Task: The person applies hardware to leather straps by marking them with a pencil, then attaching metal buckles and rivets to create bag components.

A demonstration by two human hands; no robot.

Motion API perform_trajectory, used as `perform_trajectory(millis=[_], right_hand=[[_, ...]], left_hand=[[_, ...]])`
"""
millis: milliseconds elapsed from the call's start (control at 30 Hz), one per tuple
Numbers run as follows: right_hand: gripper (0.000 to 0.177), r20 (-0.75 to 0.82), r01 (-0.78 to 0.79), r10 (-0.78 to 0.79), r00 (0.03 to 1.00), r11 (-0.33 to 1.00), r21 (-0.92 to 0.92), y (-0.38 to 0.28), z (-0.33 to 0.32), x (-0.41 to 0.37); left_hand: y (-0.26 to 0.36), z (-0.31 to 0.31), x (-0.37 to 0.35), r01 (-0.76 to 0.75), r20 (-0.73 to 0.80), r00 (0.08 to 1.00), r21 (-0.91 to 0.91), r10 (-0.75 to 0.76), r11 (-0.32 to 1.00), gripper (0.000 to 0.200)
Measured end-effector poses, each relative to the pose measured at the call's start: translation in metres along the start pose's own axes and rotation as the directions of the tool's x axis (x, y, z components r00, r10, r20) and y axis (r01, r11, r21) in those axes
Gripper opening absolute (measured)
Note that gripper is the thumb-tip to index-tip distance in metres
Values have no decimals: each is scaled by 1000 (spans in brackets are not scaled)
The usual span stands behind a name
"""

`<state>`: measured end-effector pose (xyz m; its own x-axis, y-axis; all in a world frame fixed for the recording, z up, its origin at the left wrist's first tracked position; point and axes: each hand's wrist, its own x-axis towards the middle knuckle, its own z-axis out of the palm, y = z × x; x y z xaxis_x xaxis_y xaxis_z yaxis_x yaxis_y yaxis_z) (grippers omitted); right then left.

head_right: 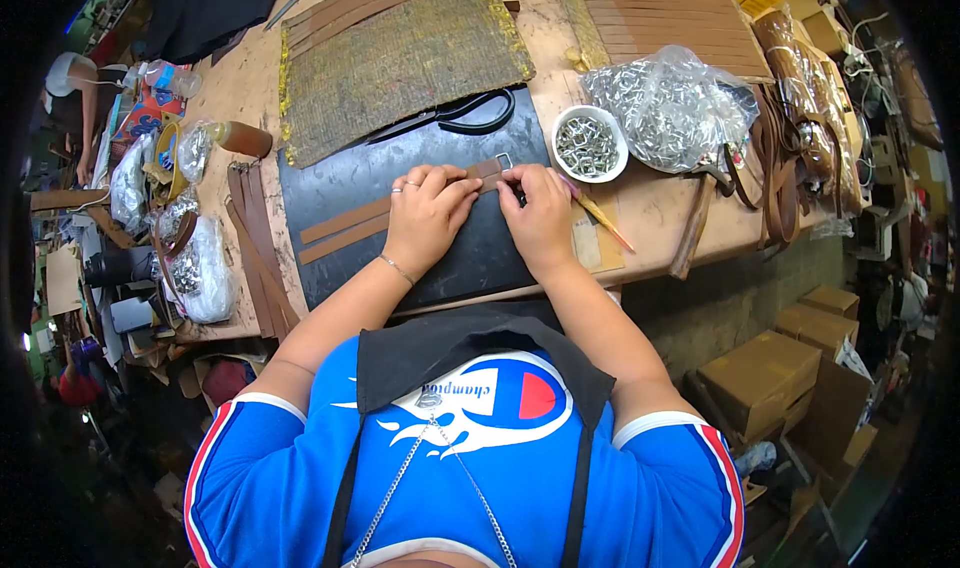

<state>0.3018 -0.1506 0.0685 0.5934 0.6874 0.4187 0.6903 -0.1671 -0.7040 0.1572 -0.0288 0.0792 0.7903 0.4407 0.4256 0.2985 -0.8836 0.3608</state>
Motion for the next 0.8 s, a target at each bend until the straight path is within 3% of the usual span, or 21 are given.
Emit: perform_trajectory(millis=[300,800], right_hand=[[25,79,217,-209,975,969,-115,-3,-12,-3],[26,96,278,-265,960,943,-184,1,-12,-7]], left_hand=[[-1,0,0,-13,-3,1000,4,13,1000,17],[5,3,0,1,-9,1000,22,-1,1000,20]])
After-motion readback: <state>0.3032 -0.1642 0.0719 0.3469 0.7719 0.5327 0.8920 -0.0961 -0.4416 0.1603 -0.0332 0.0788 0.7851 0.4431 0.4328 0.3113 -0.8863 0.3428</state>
